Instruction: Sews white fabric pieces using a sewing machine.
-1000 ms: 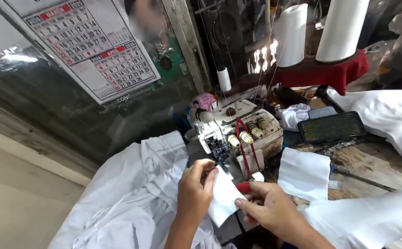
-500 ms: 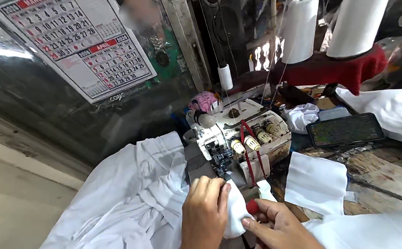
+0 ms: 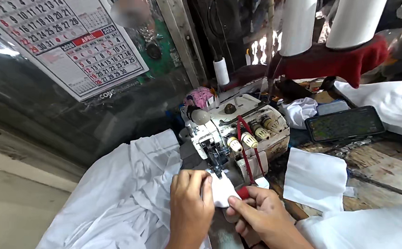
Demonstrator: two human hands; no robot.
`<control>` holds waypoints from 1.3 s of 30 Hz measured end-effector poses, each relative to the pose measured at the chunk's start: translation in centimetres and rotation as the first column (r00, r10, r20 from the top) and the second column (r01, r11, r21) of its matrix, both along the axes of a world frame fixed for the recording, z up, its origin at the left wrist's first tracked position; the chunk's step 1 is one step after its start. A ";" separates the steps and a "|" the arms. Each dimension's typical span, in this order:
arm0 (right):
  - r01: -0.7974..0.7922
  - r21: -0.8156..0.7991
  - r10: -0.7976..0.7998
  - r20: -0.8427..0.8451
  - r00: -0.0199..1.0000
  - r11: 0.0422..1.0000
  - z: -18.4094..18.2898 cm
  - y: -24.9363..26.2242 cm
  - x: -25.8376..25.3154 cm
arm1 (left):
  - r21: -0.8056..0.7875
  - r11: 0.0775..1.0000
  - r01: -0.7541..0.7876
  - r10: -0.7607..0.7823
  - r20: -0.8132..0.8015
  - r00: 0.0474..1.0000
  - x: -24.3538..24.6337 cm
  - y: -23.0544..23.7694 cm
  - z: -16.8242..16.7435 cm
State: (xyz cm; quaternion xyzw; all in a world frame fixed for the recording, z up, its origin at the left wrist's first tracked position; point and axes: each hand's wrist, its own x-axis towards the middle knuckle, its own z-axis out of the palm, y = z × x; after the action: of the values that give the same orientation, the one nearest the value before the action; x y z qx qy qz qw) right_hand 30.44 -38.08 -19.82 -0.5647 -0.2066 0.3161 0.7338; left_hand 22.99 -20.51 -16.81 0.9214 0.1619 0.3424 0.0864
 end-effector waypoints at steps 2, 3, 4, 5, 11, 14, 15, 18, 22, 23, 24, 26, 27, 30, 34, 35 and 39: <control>0.116 -0.007 -0.116 -0.040 0.992 0.993 0.1 2.1 0.4 | 0.022 1.000 -0.010 0.011 -0.059 0.998 1.3 1.9 0.7; 0.156 -0.028 -0.157 -0.056 0.986 0.987 0.1 2.9 0.6 | 0.040 0.999 -0.019 0.022 -0.093 0.995 1.9 2.7 0.9; 0.169 -0.045 -0.172 -0.067 0.983 0.985 0.2 3.4 0.8 | 0.060 0.997 -0.048 0.055 -0.131 0.990 2.5 3.3 1.2; 0.167 -0.047 -0.170 -0.069 0.983 0.985 0.2 3.6 0.8 | 0.073 0.993 -0.097 0.109 -0.180 0.978 2.8 3.7 1.4; -0.106 0.114 0.078 0.223 0.972 0.988 -0.8 0.8 0.0 | 0.153 0.951 -0.269 0.306 -0.335 0.891 0.3 3.5 3.1; -0.302 0.185 0.228 0.335 0.914 0.935 0.0 -0.3 -0.3 | 0.142 0.983 -0.119 0.148 -0.214 0.966 -3.8 1.1 3.3; -0.347 0.195 0.261 0.363 0.895 0.917 0.2 -0.6 -0.2 | 0.088 0.995 -0.053 0.069 -0.201 0.977 -4.8 -0.8 3.1; -0.198 0.154 0.134 0.347 0.928 0.968 -0.3 -0.8 1.4 | -0.084 0.994 0.067 -0.075 -0.092 0.993 -4.4 -6.4 0.3; 0.318 0.048 -0.319 0.274 0.907 0.947 -1.9 0.7 2.6 | -0.504 0.845 0.178 -0.203 0.005 0.979 -3.8 -7.4 -0.6; 0.314 0.053 -0.316 0.293 0.902 0.948 -1.8 0.4 2.1 | -0.581 0.788 0.205 -0.229 0.032 0.973 -4.4 -7.1 -0.7; 0.290 0.066 -0.297 0.304 0.905 0.955 -1.9 -0.1 1.5 | -0.626 0.744 0.232 -0.235 0.079 0.969 -4.9 -6.9 -1.0; 0.204 0.075 -0.217 0.292 0.931 0.976 -1.9 -1.2 0.6 | -0.659 0.698 0.281 -0.174 0.225 0.959 -5.3 -7.3 -2.3; 0.163 0.056 -0.172 0.306 0.936 0.985 -1.8 -1.6 0.4 | -0.664 0.685 0.300 -0.135 0.290 0.948 -5.3 -7.4 -2.6; 0.104 -0.073 -0.058 0.469 0.881 0.992 -1.3 -3.2 0.9 | -0.680 0.661 0.318 -0.071 0.365 0.928 -5.6 -7.3 -1.9; 0.064 -0.150 0.021 0.506 0.862 0.987 0.5 -4.8 1.0 | -0.732 0.591 0.338 -0.103 0.348 0.932 -6.9 -7.0 -1.1; 0.087 -0.172 0.015 0.520 0.854 0.981 1.0 -4.9 0.5 | -0.739 0.579 0.345 -0.111 0.348 0.931 -7.2 -7.0 -0.9; 0.129 -0.239 0.044 0.605 0.795 0.962 1.7 -5.3 -0.5 | -0.743 0.589 0.317 -0.105 0.319 0.942 -7.8 -6.8 -0.4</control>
State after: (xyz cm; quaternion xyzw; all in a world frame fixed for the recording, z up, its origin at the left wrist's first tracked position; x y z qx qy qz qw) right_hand 29.97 -43.36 -18.15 -0.7345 -0.3724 0.1274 0.5529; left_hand 15.17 -27.27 -17.18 0.7537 0.1720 0.3328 0.5400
